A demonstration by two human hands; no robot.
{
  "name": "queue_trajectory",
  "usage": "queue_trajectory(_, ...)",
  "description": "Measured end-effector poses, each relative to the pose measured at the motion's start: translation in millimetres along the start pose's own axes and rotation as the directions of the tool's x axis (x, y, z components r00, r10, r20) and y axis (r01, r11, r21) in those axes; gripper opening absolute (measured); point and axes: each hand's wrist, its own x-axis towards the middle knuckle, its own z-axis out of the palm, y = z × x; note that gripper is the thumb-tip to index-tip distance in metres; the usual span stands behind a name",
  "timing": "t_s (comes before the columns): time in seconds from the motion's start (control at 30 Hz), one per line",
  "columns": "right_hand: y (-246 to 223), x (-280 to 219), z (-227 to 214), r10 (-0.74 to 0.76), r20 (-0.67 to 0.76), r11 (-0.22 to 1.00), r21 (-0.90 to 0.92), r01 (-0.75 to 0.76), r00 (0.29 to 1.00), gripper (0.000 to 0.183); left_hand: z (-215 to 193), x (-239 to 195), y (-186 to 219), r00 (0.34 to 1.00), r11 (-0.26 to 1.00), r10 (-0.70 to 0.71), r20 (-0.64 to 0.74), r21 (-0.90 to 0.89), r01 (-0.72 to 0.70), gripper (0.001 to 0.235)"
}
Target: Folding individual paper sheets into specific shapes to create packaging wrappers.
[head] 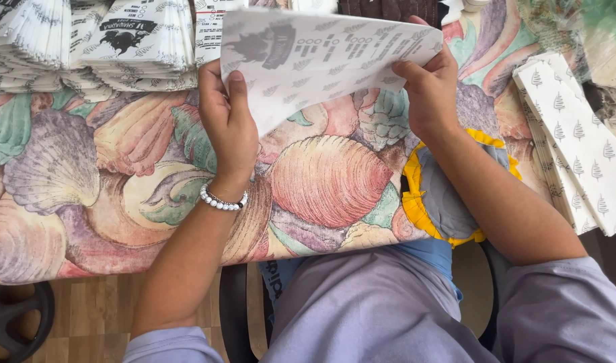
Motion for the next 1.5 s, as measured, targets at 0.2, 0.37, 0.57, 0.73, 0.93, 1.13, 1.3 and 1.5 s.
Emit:
queue_trajectory(0.2,6.0,2.8,-3.9,-0.052,-0.002,0.999,0.007,0.052,0.999,0.031,-3.1,4.2,1.5,0.998,0.998,-0.063,0.023,-0.028,0.064,0.01)
queue_trajectory(0.37,0.7,-0.5,-0.9,-0.071,0.031,0.997,0.011,0.071,0.997,0.032,-5.5,4.7,0.9,0.999,0.999,-0.035,0.02,-0.034,0.035,0.014)
queue_trajectory(0.57,-5.7,3.7,-2.3,-0.095,0.054,0.992,-0.082,0.1,0.994,0.032,-8.3,8.7,-1.1,0.952,0.967,-0.252,0.173,0.011,0.254,0.026)
queue_trajectory(0.73,-1.8,3.8,-6.8,-0.083,0.057,0.995,-0.05,0.086,0.995,0.035,-6.7,5.1,8.8,0.98,0.989,-0.141,0.138,-0.014,0.144,0.024)
queue_trajectory(0.93,3.5,3.9,-6.1,-0.029,0.026,0.999,0.029,0.028,0.999,0.068,4.7,-4.4,0.3,0.992,0.99,-0.097,0.084,-0.095,0.105,0.029)
queue_trajectory(1.13,6.3,4.3,-5.7,-0.018,0.023,0.999,0.03,0.017,1.0,0.064,5.2,-3.6,-0.6,0.998,0.996,-0.062,0.023,-0.069,0.064,0.013)
queue_trajectory(1.3,9.3,7.3,-4.9,0.019,-0.046,1.0,-0.008,-0.02,0.999,0.032,6.4,-4.9,-5.0,0.998,0.997,-0.061,0.015,-0.047,0.062,0.023)
queue_trajectory(1.5,7.6,5.5,-1.5,0.061,-0.016,0.998,0.025,-0.061,0.998,0.034,10.3,-7.5,-12.1,0.999,0.998,-0.04,0.021,-0.038,0.04,0.016)
